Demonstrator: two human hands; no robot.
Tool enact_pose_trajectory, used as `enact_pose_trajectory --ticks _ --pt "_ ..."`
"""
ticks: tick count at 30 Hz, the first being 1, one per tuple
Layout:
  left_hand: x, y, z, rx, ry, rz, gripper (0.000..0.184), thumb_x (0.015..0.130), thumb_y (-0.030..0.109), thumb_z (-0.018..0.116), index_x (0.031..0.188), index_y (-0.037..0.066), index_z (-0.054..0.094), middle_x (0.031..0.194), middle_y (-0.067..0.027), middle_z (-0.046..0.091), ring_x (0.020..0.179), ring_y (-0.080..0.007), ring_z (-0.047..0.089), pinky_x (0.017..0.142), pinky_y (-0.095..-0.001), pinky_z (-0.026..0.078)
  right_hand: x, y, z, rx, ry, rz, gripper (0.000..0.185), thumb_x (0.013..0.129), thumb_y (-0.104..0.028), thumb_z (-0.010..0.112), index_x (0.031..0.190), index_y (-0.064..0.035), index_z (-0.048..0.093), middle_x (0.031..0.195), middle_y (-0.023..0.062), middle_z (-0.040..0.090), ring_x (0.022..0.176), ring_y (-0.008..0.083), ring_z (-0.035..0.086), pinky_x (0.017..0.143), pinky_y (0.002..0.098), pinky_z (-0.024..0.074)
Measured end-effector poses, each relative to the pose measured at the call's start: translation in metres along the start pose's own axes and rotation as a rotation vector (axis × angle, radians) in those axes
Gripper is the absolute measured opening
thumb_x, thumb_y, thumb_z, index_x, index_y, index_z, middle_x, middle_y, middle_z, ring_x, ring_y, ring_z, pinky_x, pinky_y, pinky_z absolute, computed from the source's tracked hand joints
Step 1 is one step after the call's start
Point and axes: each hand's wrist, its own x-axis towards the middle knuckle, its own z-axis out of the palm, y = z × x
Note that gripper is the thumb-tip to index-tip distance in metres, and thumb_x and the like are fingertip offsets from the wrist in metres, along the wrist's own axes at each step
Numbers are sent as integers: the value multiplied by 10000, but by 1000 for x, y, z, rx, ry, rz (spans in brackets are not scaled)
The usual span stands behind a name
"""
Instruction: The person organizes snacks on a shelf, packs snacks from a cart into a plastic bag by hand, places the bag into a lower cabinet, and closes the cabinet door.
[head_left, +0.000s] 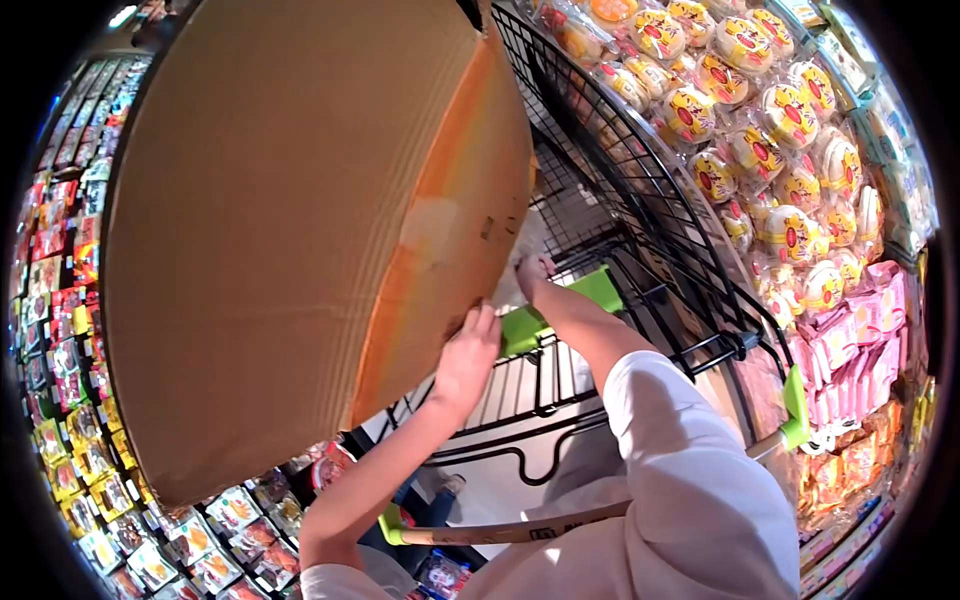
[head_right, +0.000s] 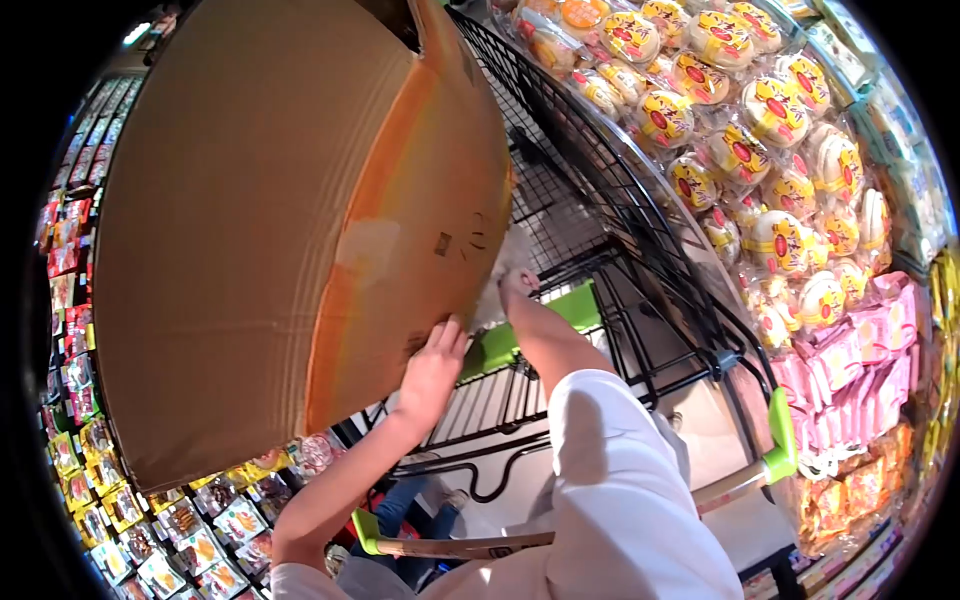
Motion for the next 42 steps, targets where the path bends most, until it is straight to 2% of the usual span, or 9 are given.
enact_pose_trajectory --ticks 2,8,13,18,22,24,29,36,42 --pt "-12 -4 15 -11 -94 -19 223 728 46 544 937 -29 549 1049 -153 485 1001 -241 502 808 -299 465 30 9 -20 31 -418 -105 122 698 -127 601 798 -57 611 641 63 605 472 217 559 381 322 435" --pt "1 -23 124 -1159 -334 -1155 875 745 538 586 1230 -138 314 1285 -186 379 1186 -207 356 970 -325 279 -4 33 -42 521 -144 20 124 685 -104 635 798 -54 644 723 100 644 527 230 611 348 335 444" --pt "-19 -28 151 -895 -181 -1166 997 679 677 537 1361 38 188 1419 -157 151 1314 -281 94 1036 -402 112 -9 48 -57 439 -229 -57 202 669 -81 626 868 -60 651 761 49 656 539 203 623 327 341 437" --pt "-20 -27 89 -1057 -338 -1350 884 744 566 570 1370 77 182 1419 -42 208 1294 -198 179 1034 -298 139 0 42 -48 587 -279 -82 213 691 -89 609 900 -74 649 823 41 654 579 213 633 358 365 472" --pt "-37 -27 83 -1561 147 -1372 910 710 413 696 1364 68 166 1414 -89 153 1302 -184 124 1048 -342 141 7 36 -35 654 -228 12 229 740 -119 573 957 -119 647 901 28 652 716 202 645 450 371 510" --pt "-49 -28 32 -1738 -4 -1208 702 759 350 671 1310 125 299 1306 -30 342 1110 -120 364 931 -277 309 7 34 -26 767 -157 77 227 755 -127 543 955 -139 652 933 33 648 817 197 633 560 363 524" --pt "-48 -20 17 -773 221 -630 236 814 191 609 934 -11 631 901 -69 647 768 -174 588 748 -285 443 -2 38 -14 792 155 27 218 776 -130 464 861 -111 664 902 56 651 846 220 626 649 351 500" --pt "-60 -14 1 -1195 575 -842 359 778 89 650 1090 -33 520 1062 -116 566 948 -179 531 859 -299 403 10 19 -20 328 178 -130 210 795 -131 471 849 -138 674 841 -15 651 790 197 626 453 377 462" --pt "-69 -12 -13 -1237 641 -938 409 752 49 671 1101 -33 473 1063 -110 542 985 -175 497 884 -305 383 -21 -16 -42 878 216 -272 296 827 -165 414 1042 -52 584 996 117 620 921 247 600 740 370 487"
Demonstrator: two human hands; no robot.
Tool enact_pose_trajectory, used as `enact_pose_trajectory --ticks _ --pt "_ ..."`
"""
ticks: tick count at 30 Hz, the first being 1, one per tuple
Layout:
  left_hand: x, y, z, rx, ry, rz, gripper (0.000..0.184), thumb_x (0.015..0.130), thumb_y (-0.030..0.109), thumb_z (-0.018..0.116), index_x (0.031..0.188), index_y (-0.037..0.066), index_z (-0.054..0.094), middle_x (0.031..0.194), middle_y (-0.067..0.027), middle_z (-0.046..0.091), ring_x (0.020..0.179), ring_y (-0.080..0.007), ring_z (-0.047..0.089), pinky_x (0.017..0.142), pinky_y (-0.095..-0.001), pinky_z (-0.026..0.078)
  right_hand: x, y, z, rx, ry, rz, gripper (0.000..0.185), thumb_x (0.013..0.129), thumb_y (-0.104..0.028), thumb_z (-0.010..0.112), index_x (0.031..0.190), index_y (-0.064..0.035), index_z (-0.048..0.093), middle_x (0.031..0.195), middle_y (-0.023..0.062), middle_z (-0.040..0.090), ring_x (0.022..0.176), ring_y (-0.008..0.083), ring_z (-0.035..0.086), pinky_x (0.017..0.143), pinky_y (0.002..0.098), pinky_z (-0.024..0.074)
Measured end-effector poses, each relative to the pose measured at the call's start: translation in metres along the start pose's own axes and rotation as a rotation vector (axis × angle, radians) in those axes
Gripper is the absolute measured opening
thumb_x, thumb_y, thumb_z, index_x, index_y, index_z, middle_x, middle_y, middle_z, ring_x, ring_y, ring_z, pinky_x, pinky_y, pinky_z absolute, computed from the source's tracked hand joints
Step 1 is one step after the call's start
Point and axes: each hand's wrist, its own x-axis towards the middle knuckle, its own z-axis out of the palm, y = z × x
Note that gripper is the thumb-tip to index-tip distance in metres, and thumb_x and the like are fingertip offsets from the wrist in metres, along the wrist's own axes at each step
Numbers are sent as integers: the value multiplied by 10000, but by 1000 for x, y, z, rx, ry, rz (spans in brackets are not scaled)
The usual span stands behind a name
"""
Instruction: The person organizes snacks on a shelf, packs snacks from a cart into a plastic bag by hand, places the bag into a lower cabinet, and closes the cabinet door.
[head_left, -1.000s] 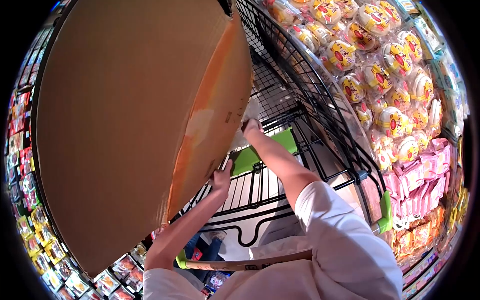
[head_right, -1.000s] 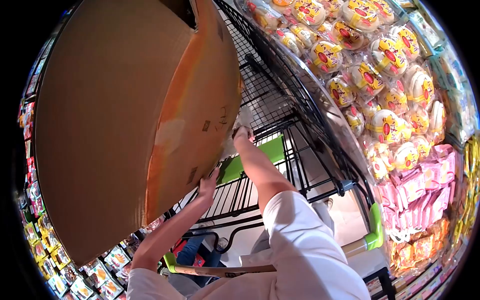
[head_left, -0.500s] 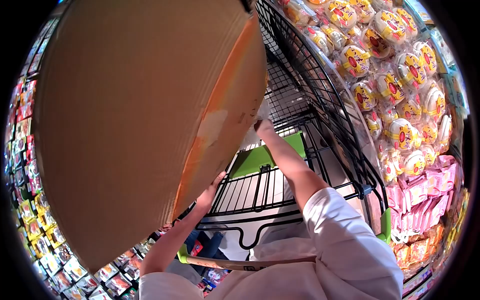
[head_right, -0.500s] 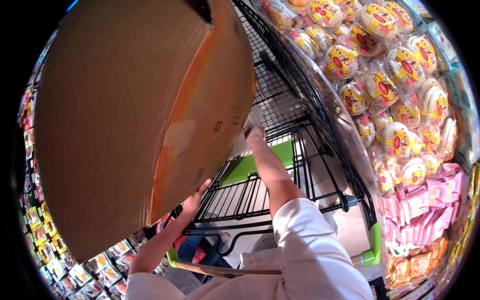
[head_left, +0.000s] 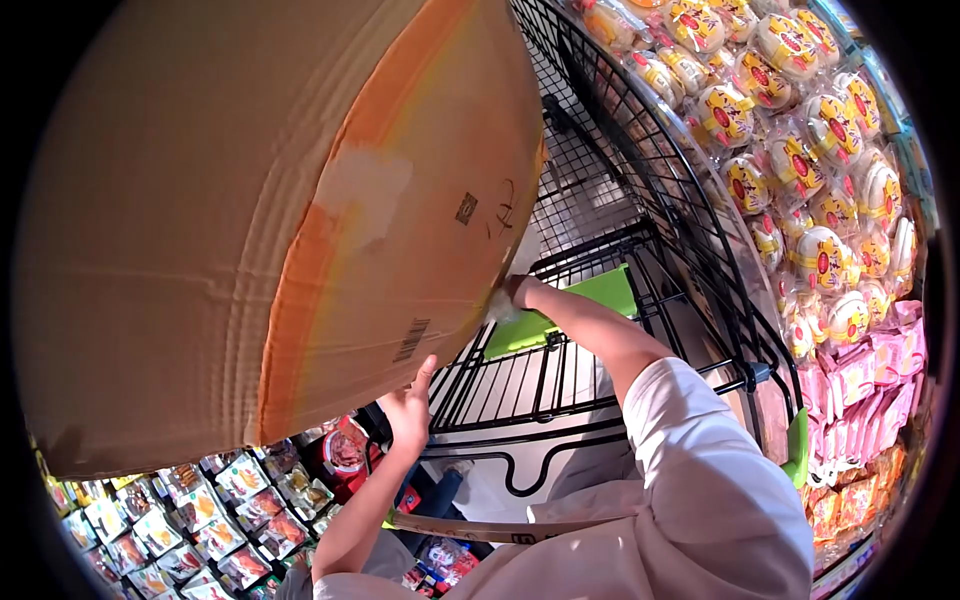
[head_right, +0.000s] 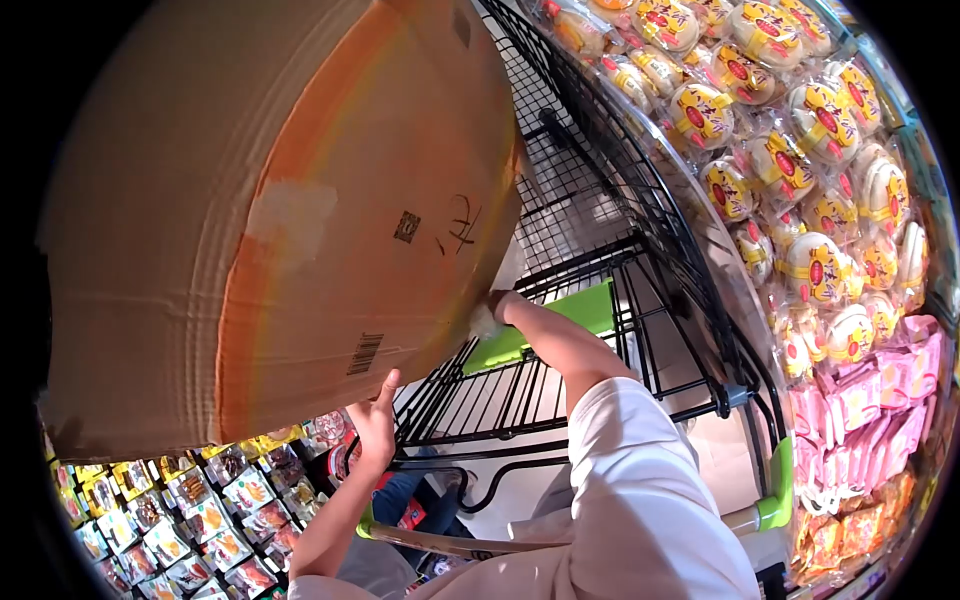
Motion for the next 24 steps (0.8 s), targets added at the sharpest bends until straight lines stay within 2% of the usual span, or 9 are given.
enact_pose_trajectory --ticks 4,5,8,11,13,15,18,21,24 --pt "-4 -4 -3 49 78 155 458 738 25 676 1131 -26 447 1121 -122 497 985 -187 494 885 -311 380 65 98 77 -145 154 183 256 809 -137 426 944 -53 627 911 120 638 817 289 624 615 435 507" --pt "-4 -5 -4 54 84 182 469 751 46 668 1145 -18 424 1113 -113 497 980 -176 492 880 -301 377 27 77 10 -726 -134 314 206 790 -125 466 831 -39 648 736 107 634 652 293 629 454 458 474" --pt "-6 5 -2 6 79 136 441 764 63 659 1129 -17 425 1068 -95 516 950 -154 497 863 -283 378 12 122 -40 -782 -49 769 107 733 -96 563 751 -29 645 613 91 605 464 251 583 317 392 413" --pt "-1 3 -4 -24 33 102 362 763 50 658 1065 -40 478 1016 -90 546 917 -149 509 845 -277 388 -7 122 -71 -578 -82 782 91 700 -99 618 761 -39 648 639 84 617 450 240 580 325 374 436" --pt "3 -1 -5 45 -48 47 300 761 57 664 1004 -53 527 976 -85 570 879 -144 519 824 -275 401 -12 113 -86 -429 -222 602 125 699 -121 632 803 -55 655 697 64 632 488 249 600 361 382 464" --pt "6 -9 4 22 -77 84 269 752 63 674 965 -45 552 924 -77 592 842 -144 529 797 -274 414 -4 102 -88 -167 -100 515 243 738 -172 602 952 -67 651 1004 77 624 878 261 612 626 458 509" --pt "21 -38 5 88 -232 -146 332 753 25 651 1059 3 526 1010 -35 566 908 -131 519 824 -254 404 -89 24 -183 -315 -101 104 214 715 -99 567 895 -18 648 955 110 630 888 272 606 707 404 492" --pt "16 -1 2 -95 -395 -470 301 778 18 597 1072 18 528 1120 -59 516 1010 -149 479 869 -255 375 -196 -46 -265 -255 -139 119 199 711 -72 542 864 -4 650 915 140 632 845 290 614 706 393 492" --pt "25 -43 -36 -120 -561 -131 284 802 18 517 1084 44 493 1062 -51 492 976 -126 463 836 -249 382 -304 -78 -298 -317 225 -5 122 696 -67 541 736 -24 648 804 151 631 780 281 622 656 390 492"
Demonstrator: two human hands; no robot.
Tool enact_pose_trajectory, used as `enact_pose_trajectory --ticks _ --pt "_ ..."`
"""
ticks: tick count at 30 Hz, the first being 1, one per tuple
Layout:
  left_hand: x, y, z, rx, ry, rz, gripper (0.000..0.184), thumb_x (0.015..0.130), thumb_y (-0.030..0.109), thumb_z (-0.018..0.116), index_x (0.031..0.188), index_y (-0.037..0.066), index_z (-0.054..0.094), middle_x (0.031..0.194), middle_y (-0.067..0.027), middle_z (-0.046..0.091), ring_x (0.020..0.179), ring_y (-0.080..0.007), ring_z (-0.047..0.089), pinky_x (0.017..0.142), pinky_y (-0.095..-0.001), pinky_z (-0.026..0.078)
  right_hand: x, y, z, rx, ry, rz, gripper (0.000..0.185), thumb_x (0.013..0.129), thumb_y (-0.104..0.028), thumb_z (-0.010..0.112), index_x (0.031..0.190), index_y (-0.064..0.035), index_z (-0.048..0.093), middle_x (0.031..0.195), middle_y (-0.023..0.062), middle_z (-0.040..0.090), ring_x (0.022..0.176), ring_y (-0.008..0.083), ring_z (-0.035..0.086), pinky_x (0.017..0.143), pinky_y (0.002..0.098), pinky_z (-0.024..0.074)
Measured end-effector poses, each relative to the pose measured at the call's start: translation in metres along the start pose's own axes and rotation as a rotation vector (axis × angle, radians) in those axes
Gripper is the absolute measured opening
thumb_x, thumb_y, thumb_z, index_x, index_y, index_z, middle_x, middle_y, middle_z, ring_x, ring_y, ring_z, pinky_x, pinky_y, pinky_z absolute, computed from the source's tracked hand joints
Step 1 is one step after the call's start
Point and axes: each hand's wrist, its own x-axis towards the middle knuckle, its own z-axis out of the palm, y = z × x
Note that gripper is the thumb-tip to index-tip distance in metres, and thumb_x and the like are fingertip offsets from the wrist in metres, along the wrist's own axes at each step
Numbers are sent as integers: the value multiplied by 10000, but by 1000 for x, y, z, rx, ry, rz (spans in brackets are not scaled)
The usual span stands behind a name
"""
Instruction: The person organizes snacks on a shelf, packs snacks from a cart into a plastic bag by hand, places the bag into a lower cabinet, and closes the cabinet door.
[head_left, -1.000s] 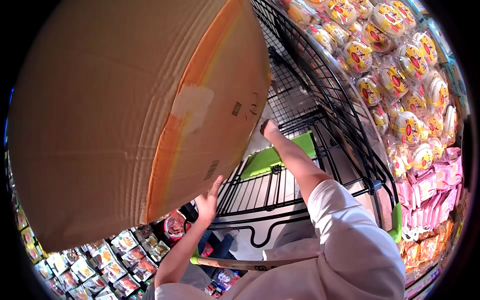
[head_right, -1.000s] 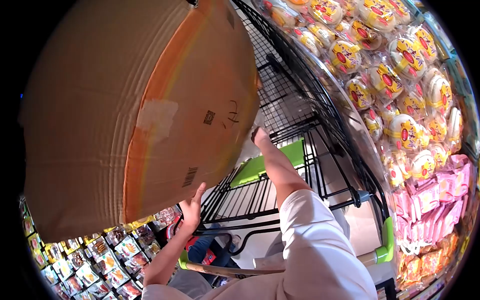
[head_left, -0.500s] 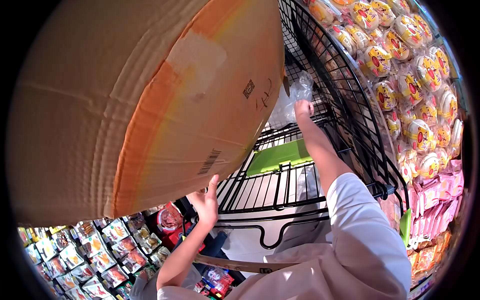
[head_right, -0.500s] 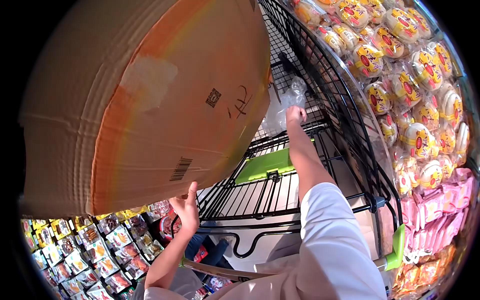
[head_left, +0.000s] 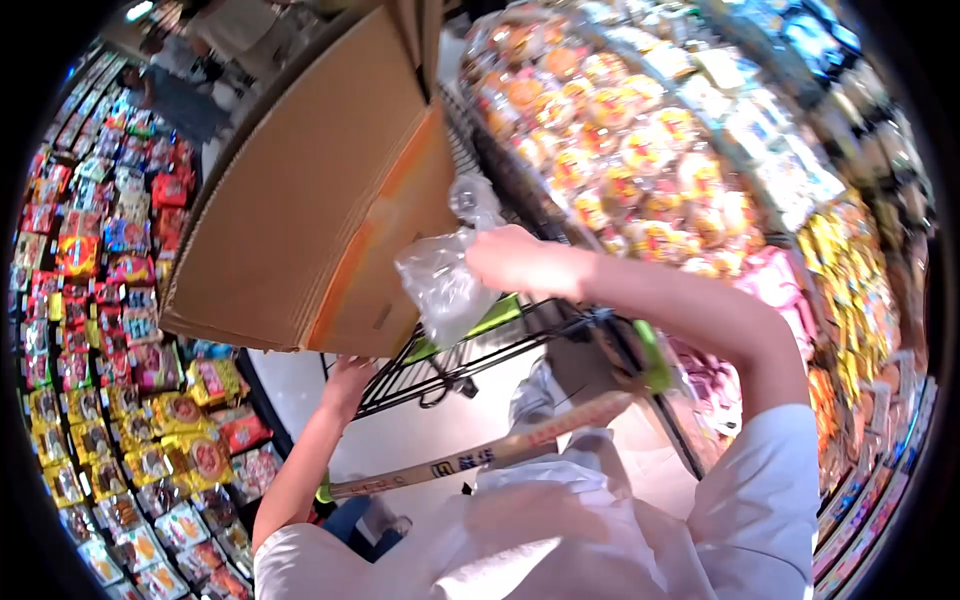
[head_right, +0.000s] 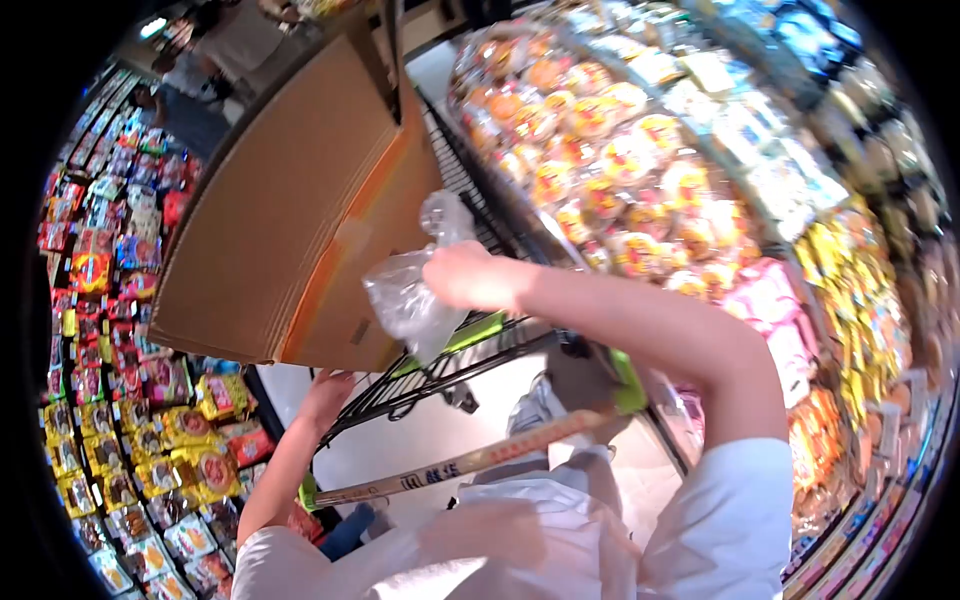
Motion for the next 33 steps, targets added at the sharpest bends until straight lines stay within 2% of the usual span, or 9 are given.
enact_pose_trajectory --ticks 2,6,11,14,18,22,28,31,33 --pt "-50 71 28 -155 208 -195 243 799 1 475 1036 50 498 979 -42 480 902 -111 449 786 -240 390 -96 -23 -54 6 229 12 108 674 -43 512 684 -12 616 728 159 612 722 299 614 584 394 478" --pt "-144 172 107 107 443 623 113 827 9 432 931 28 472 881 -30 437 788 -108 431 721 -229 376 -266 -77 -51 -93 614 282 271 700 -82 554 965 -41 519 615 65 486 600 222 547 491 344 427" --pt "-263 206 258 -105 -644 885 570 709 316 704 1072 -1 400 966 -77 424 844 -158 466 746 -294 401 -405 -170 50 13 1009 549 368 687 -48 592 1044 -28 504 805 129 575 676 227 578 518 323 447" --pt "-335 163 370 499 -976 948 566 653 97 723 1107 46 389 1046 -125 430 992 -217 445 809 -320 400 -465 -228 121 1021 1120 979 372 684 -24 576 1050 -14 510 938 146 589 785 266 589 620 321 482" --pt "-383 79 462 80 -1314 112 199 781 -47 540 943 38 464 929 -105 519 895 -206 518 782 -296 421 -549 -309 240 572 1509 1279 213 783 -58 536 984 11 528 1078 106 550 966 224 538 872 336 427" --pt "-485 42 523 -54 -1420 -443 60 846 -10 438 865 45 449 837 -72 539 865 -124 519 745 -241 417 -600 -368 345 1582 2941 413 156 858 -130 447 956 -33 520 977 81 533 941 199 504 884 373 400" --pt "-550 -42 620 122 -1511 -582 146 828 -2 432 964 45 460 820 -19 499 767 -92 479 705 -228 390 -701 -430 373 1220 3272 -418 157 839 -71 465 992 -57 499 958 119 546 885 202 536 813 338 427" --pt "-579 -73 670 229 -1734 -390 275 743 -53 466 991 66 480 751 6 451 663 -80 452 584 -225 373 -742 -427 382 1136 3352 1276 318 784 57 458 1096 -3 463 897 113 559 717 171 563 597 262 463" --pt "-599 -103 705 424 -1757 -179 319 710 -65 487 1000 66 492 721 12 436 585 -77 424 512 -224 351 -786 -408 460 1026 3417 1511 241 779 30 452 1012 -13 500 812 97 567 612 159 529 527 248 450"
